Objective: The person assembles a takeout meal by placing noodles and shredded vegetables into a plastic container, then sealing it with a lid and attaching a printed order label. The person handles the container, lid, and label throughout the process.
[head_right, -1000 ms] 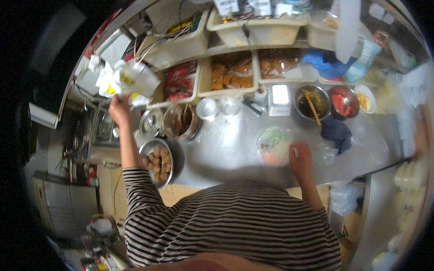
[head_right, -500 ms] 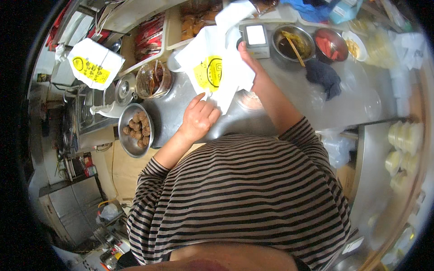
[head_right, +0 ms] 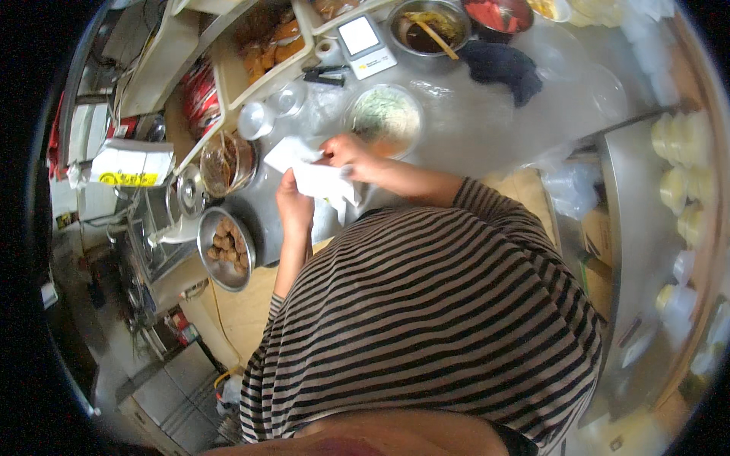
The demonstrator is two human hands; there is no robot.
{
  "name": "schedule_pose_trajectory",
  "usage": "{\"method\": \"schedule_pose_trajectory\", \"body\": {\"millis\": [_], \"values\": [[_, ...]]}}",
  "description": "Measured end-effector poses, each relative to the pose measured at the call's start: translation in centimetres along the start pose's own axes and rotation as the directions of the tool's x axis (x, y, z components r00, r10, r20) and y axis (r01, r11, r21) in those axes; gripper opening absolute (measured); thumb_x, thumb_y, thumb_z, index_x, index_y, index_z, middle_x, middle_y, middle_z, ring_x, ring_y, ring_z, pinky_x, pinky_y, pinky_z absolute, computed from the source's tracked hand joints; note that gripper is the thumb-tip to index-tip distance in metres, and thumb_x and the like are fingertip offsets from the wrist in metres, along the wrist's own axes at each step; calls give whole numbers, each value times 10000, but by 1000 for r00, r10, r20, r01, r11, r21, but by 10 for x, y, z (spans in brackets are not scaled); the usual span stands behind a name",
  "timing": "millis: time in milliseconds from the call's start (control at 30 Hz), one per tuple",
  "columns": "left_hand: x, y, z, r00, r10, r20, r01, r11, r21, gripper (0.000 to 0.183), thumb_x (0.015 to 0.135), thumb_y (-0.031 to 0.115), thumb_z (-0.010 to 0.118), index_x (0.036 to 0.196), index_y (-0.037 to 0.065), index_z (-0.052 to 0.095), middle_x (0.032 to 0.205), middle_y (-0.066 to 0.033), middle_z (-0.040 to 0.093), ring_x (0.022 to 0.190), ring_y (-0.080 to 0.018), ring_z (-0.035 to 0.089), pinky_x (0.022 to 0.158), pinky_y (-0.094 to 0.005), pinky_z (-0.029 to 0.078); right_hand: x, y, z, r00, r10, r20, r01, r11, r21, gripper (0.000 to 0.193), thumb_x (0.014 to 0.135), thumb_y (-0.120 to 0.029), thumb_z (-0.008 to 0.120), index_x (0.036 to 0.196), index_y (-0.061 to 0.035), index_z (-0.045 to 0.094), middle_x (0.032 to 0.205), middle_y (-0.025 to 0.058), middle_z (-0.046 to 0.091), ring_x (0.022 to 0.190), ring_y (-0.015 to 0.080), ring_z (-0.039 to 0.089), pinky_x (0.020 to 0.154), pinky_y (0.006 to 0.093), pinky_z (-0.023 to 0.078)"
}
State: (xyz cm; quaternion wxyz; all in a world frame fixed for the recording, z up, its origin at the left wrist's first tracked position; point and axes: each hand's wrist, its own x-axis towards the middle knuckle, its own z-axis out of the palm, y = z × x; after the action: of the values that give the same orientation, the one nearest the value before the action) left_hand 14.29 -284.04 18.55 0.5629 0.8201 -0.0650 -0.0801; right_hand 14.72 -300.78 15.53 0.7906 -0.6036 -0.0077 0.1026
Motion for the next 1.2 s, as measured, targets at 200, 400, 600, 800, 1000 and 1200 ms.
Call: {"method": "schedule_pose_trajectory", "body": {"millis": [200, 400, 600, 800, 1000, 1200], "values": [[18, -29, -44, 917, 209, -340, -99, 944, 314, 76, 755, -18, 647, 766, 20, 582, 648, -10, 582, 593, -86, 525, 577, -264, 460, -6, -8, -50, 816, 327, -477, -251, 943, 217, 275, 902, -128, 547, 1116, 42, 576, 1043, 169, 632, 897, 245, 635, 782, 339, 529], [37, -65, -75, 897, -122, -425, 293, 884, 364, 238, 721, 75, 709, 897, 0, 569, 770, -98, 629, 655, -187, 579, 642, -323, 496, 0, -16, -90, 820, 441, -365, 83, 540, 838, 281, 932, -150, 401, 1067, 47, 548, 1065, 156, 617, 965, 301, 609, 868, 394, 505], [4, -4, -28, 914, 403, 47, -348, 721, 599, 1234, 566, 359, 852, 1450, -21, 79, 1420, -281, 267, 1330, -424, 242, 1106, -531, 137, 12, -9, -40, 659, 422, -623, 149, 738, 658, 268, 925, -213, 486, 1063, 2, 565, 995, 100, 623, 957, 237, 592, 897, 375, 467], [31, 22, -36, 884, 424, -197, -96, 578, 811, 103, 768, 38, 577, 870, 32, 594, 861, -155, 624, 809, -350, 588, 740, -398, 481, -16, -37, -11, 993, 26, -111, -68, 917, -394, 299, 885, -165, 581, 1138, -12, 536, 1017, 130, 600, 917, 237, 582, 806, 374, 481], [31, 20, -55, 959, -280, -44, 140, 602, -786, 45, 874, 48, 533, 897, 55, 571, 818, -48, 621, 666, -171, 600, 606, -304, 499, -29, -30, -33, 886, -461, -46, 149, 377, -914, 336, 758, -171, 709, 1051, -40, 609, 975, 185, 592, 933, 371, 586, 779, 432, 481], [6, 22, -68, 934, 357, 36, -266, 623, 735, 167, 782, 128, 653, 930, 76, 596, 949, -116, 618, 752, -313, 626, 681, -402, 519, -16, -18, -73, 934, -50, -353, -79, 936, -342, 297, 812, -83, 665, 1103, -41, 620, 945, 87, 661, 824, 177, 626, 738, 317, 505]]}}
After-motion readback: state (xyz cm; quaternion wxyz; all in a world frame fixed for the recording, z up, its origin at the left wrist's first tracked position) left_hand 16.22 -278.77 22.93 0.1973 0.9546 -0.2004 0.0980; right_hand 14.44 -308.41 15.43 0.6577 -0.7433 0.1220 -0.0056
